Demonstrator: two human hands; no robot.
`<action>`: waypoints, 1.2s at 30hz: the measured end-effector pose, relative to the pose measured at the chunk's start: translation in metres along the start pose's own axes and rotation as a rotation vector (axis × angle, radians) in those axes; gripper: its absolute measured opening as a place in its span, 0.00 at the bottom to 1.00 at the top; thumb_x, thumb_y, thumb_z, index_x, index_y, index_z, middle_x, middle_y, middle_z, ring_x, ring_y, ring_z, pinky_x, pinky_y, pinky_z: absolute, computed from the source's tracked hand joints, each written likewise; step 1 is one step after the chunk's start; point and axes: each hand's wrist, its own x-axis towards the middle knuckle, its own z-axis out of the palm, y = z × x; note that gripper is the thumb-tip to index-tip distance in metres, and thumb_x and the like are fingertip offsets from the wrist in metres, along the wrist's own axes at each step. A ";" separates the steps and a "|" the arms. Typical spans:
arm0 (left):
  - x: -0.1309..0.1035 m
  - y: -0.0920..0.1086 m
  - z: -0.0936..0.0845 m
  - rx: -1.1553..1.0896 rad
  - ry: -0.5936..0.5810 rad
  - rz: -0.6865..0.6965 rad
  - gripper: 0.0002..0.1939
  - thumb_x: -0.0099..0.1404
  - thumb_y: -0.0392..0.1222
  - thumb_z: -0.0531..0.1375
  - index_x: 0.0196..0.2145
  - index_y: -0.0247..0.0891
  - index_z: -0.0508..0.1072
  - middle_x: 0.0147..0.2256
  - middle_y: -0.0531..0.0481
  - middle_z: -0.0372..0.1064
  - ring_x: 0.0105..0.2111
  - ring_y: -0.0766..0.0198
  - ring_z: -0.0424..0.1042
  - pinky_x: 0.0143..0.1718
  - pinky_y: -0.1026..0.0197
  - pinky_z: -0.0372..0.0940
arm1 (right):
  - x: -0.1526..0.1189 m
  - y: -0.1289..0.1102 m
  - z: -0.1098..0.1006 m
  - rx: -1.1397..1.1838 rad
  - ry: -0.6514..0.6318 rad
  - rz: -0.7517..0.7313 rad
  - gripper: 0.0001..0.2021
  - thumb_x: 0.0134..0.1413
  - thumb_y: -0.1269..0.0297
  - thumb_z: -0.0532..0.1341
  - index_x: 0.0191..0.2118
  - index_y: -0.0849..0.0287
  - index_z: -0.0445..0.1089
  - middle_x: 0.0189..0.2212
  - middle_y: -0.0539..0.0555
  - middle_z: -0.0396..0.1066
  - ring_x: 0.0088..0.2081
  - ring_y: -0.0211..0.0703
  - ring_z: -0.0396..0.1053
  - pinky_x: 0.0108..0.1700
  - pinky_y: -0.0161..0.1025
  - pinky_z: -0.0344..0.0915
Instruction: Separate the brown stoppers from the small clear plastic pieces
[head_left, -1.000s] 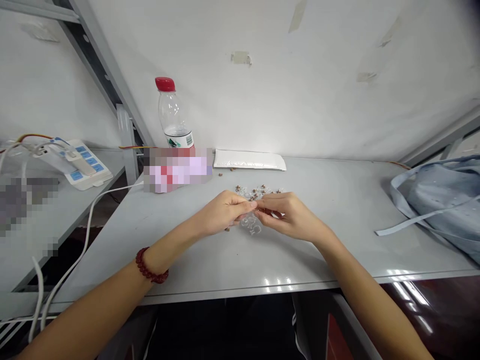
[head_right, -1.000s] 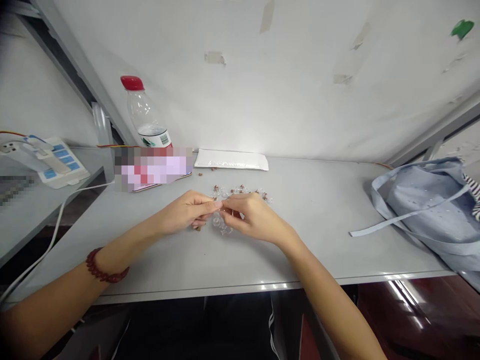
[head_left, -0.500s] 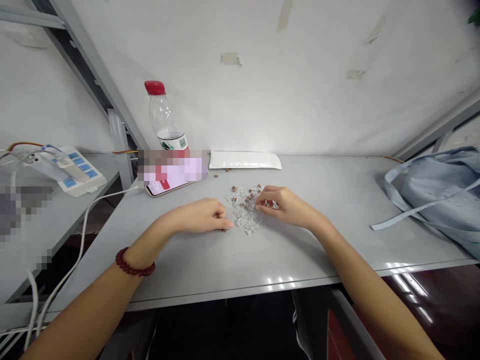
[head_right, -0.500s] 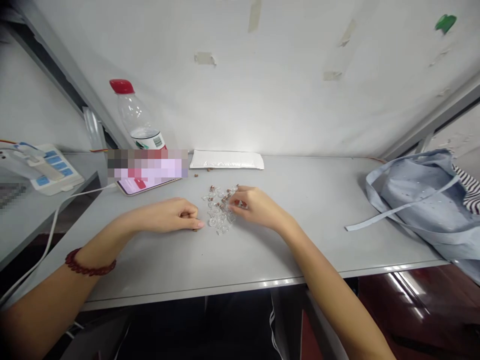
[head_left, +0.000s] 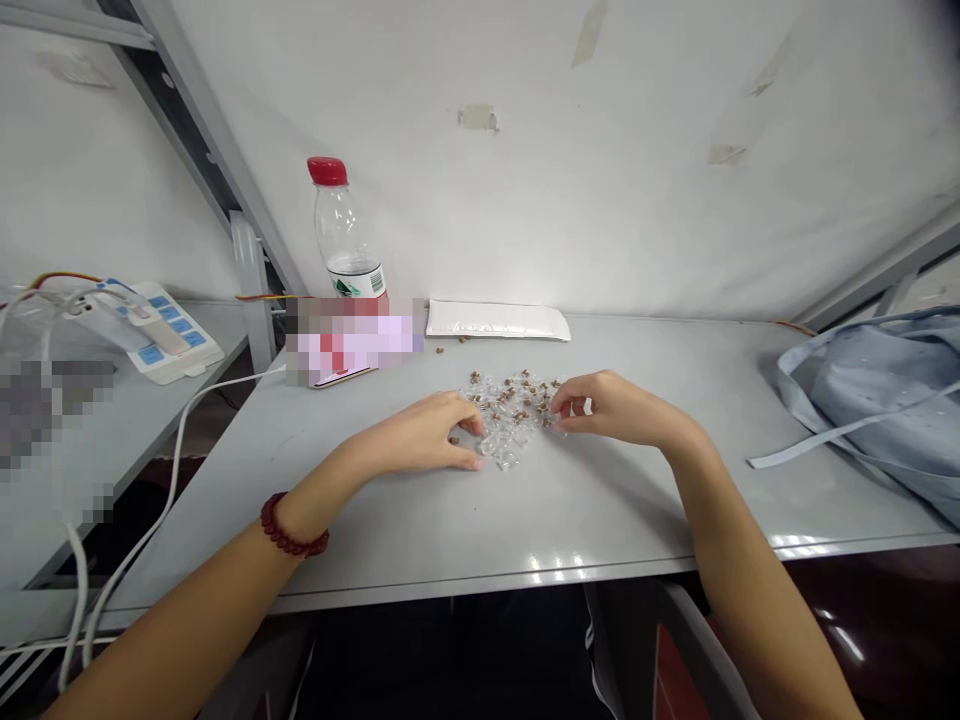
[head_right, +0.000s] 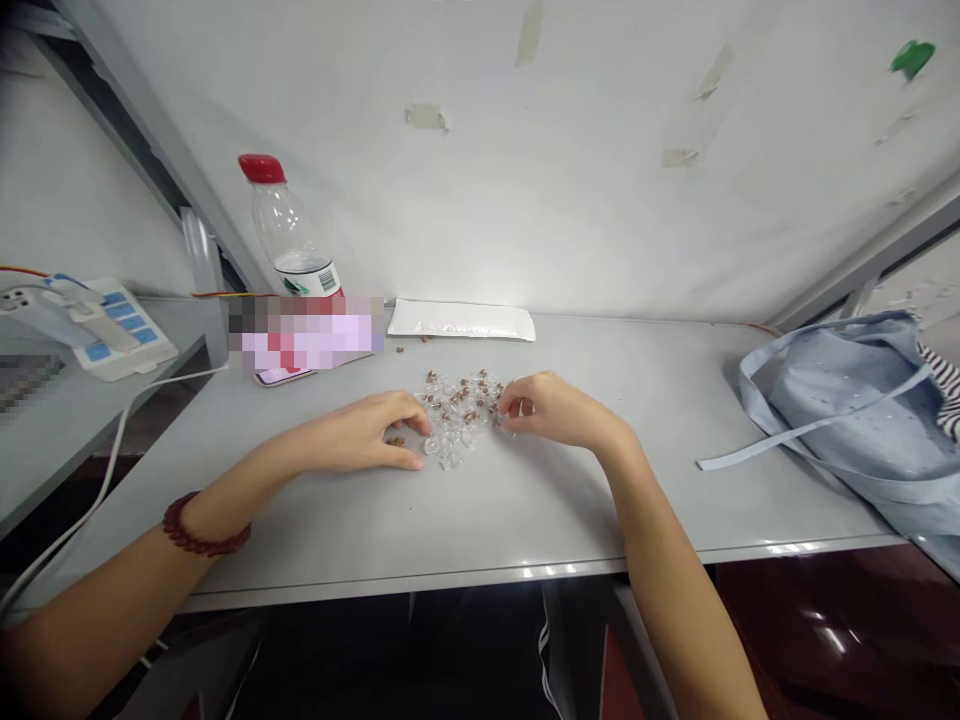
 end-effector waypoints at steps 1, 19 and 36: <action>0.001 -0.001 0.002 0.001 -0.010 0.010 0.18 0.56 0.52 0.60 0.42 0.41 0.70 0.46 0.48 0.66 0.45 0.57 0.65 0.43 0.61 0.61 | 0.000 0.001 0.000 -0.015 -0.017 0.008 0.06 0.48 0.62 0.61 0.33 0.57 0.73 0.28 0.51 0.71 0.30 0.40 0.67 0.30 0.36 0.61; 0.004 0.019 0.003 -0.099 0.338 0.062 0.15 0.65 0.50 0.52 0.36 0.39 0.73 0.34 0.50 0.70 0.32 0.63 0.66 0.33 0.61 0.60 | 0.009 -0.021 0.032 -0.032 0.392 -0.348 0.02 0.51 0.70 0.58 0.33 0.60 0.67 0.32 0.52 0.63 0.30 0.37 0.62 0.33 0.36 0.61; -0.006 0.012 -0.015 0.026 0.207 0.117 0.07 0.61 0.43 0.56 0.29 0.39 0.71 0.31 0.53 0.71 0.35 0.63 0.66 0.35 0.63 0.59 | 0.019 -0.021 0.051 -0.029 0.419 -0.382 0.02 0.53 0.69 0.59 0.33 0.59 0.68 0.32 0.53 0.63 0.29 0.37 0.61 0.32 0.36 0.61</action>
